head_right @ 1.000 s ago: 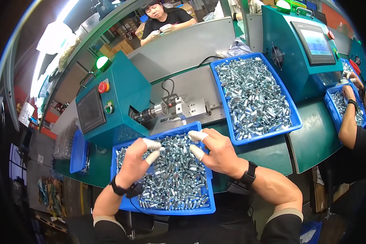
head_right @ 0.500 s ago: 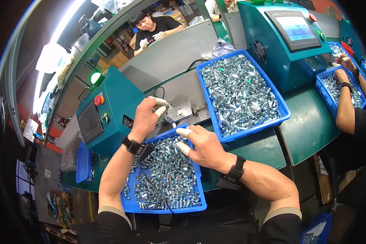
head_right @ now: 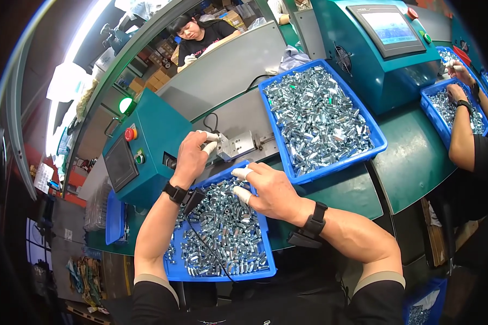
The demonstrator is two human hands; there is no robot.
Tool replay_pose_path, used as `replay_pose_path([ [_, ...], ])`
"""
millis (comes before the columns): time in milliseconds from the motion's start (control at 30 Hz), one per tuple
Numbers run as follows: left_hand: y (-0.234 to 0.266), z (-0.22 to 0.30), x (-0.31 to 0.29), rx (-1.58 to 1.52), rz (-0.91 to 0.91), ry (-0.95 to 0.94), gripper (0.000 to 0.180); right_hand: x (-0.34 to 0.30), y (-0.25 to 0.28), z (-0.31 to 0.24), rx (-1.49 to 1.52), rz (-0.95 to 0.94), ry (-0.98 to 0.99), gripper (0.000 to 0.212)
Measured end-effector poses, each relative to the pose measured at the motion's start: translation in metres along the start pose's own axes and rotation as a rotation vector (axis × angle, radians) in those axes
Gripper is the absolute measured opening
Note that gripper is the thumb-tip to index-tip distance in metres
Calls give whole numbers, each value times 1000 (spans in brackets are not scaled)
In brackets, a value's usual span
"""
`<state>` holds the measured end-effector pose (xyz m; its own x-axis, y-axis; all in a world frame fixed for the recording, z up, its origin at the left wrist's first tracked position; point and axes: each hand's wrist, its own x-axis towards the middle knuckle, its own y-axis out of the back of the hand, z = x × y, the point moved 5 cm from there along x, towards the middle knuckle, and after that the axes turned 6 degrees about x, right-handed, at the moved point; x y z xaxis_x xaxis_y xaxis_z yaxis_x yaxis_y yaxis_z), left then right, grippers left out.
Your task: The person picks up a metal part from a blue bin, inserts it into a machine, and then removes it to place it into a different blue bin, repeating the process.
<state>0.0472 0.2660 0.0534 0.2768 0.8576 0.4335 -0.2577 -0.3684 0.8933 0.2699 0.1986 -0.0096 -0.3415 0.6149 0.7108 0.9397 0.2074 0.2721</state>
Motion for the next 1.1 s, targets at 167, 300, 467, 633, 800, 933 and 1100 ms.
replay_pose_path([
  [167,-4,-3,-3,39,4,-4,18,1,0,0,-8,-22,-32,36],
  [300,-6,4,-6,203,65,-220,21,2,1,0,-12,-28,-41,35],
  [467,-4,19,-16,372,118,-364,24,0,0,-2,-54,-53,-15,39],
  [633,17,25,-33,295,145,-303,31,-1,-6,3,-37,-95,-60,42],
  [800,46,38,-91,-14,94,-147,38,4,-7,13,145,-116,-342,61],
  [933,54,25,-153,-98,10,-21,37,30,-15,24,298,-104,-400,77],
  [1100,55,17,-185,-175,30,56,33,49,-38,43,528,-127,-502,82],
])
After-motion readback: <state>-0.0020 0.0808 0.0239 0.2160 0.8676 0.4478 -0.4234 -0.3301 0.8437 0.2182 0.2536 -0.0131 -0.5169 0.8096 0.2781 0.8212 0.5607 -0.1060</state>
